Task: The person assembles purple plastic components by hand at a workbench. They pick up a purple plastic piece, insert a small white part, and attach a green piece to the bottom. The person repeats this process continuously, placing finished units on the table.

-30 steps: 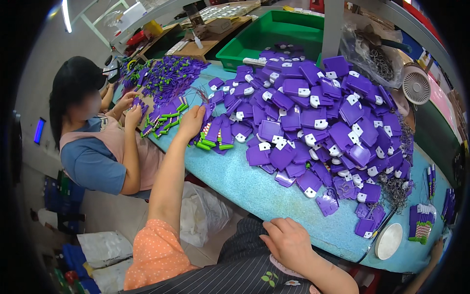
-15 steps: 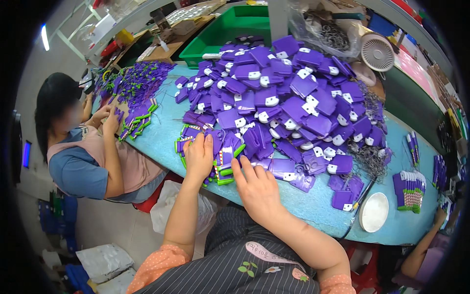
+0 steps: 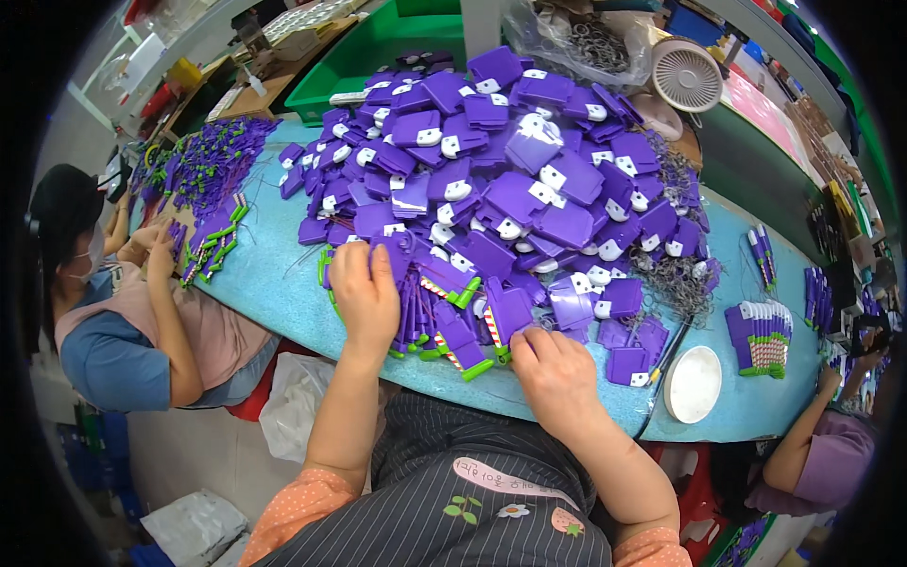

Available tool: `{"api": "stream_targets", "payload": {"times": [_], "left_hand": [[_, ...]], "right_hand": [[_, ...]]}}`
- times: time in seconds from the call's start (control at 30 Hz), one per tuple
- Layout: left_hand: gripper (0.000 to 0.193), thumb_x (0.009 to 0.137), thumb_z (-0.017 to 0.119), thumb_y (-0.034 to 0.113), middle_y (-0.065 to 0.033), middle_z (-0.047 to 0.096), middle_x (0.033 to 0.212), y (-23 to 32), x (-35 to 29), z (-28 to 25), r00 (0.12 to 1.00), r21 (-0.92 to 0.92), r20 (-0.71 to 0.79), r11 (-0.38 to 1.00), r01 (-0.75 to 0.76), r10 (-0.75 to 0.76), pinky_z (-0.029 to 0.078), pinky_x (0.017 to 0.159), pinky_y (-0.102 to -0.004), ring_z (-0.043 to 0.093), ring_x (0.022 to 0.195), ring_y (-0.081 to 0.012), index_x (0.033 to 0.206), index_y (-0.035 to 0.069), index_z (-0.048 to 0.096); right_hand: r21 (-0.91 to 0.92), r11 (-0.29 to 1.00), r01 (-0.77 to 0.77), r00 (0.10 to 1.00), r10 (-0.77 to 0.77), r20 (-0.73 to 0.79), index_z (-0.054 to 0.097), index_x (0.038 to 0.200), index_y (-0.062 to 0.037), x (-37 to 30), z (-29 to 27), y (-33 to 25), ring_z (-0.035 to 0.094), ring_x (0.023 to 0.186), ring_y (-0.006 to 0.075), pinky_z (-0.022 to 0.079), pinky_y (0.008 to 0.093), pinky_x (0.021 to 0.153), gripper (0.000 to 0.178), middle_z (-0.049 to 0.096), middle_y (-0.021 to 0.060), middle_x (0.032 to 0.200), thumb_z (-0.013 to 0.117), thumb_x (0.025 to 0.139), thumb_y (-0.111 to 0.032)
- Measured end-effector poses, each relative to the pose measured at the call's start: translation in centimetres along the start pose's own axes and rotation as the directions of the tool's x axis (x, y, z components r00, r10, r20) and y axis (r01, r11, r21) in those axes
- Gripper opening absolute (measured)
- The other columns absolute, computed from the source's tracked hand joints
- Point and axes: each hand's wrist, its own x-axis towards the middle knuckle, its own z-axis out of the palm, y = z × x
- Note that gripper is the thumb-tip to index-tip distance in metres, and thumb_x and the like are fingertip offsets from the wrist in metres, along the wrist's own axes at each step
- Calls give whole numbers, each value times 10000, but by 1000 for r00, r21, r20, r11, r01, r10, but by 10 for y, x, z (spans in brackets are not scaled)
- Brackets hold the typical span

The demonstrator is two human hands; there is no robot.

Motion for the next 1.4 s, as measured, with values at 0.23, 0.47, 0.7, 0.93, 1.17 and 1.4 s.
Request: {"api": "stream_targets", "payload": {"times": [0.23, 0.47, 0.7, 0.93, 1.17, 1.4], "left_hand": [[236, 958, 447, 201, -138, 585, 914, 44, -29, -62, 835, -771, 501, 319, 551, -229, 468, 605, -289, 570, 656, -163, 1088, 5, 469], [397, 988, 365, 247, -213, 509, 1211, 118, -103, -36, 623, -609, 780, -312, 729, -66, 507, 822, -350, 594, 1027, -252, 1311, 30, 288], [333, 988, 366, 201, -194, 547, 1161, 111, -93, -36, 501, -482, 862, -179, 858, 81, 510, 837, -351, 600, 1023, -279, 1249, -3, 345], [306, 968, 426, 161, -128, 610, 1047, 107, -104, -50, 11, -75, 977, 295, 953, 212, 510, 783, -276, 637, 891, -176, 1222, -9, 432], [279, 961, 440, 134, -146, 596, 1107, 99, -97, -49, 251, -255, 963, 26, 967, 96, 516, 821, -325, 635, 921, -201, 1199, -12, 442], [304, 957, 438, 88, -121, 585, 1121, 121, -97, -54, 401, -412, 901, 35, 911, 166, 486, 840, -276, 595, 985, -162, 1237, -31, 430]], "right_hand": [[938, 0, -347, 757, 590, 280, 567, 923, -12, -52, -38, 16, 611, 617, 169, 483, 261, 530, 188, 631, 114, 821, 645, 755, 18], [805, -516, -293, 623, 536, 570, 545, 951, 14, -72, -27, -25, 634, 689, 181, 522, 260, 586, 127, 639, 143, 906, 591, 835, -11], [829, -295, -475, 720, 411, 559, 522, 1148, 36, -101, -28, -22, 595, 976, 192, 478, 307, 829, 287, 604, 139, 1085, 566, 879, -53], [916, -184, -357, 633, 674, 382, 484, 1228, 79, -38, -42, 15, 612, 908, 204, 489, 299, 780, 388, 590, 183, 1138, 472, 943, -182], [625, 635, -454, 843, 533, 71, 627, 1040, 44, -47, -56, -1, 478, 528, 88, 381, 242, 484, 227, 566, 59, 635, 606, 834, -49], [353, 909, -221, 891, 335, -306, 639, 848, -2, -58, -41, -19, 472, 420, 173, 354, 291, 386, 188, 498, 49, 557, 691, 670, 31]]}}
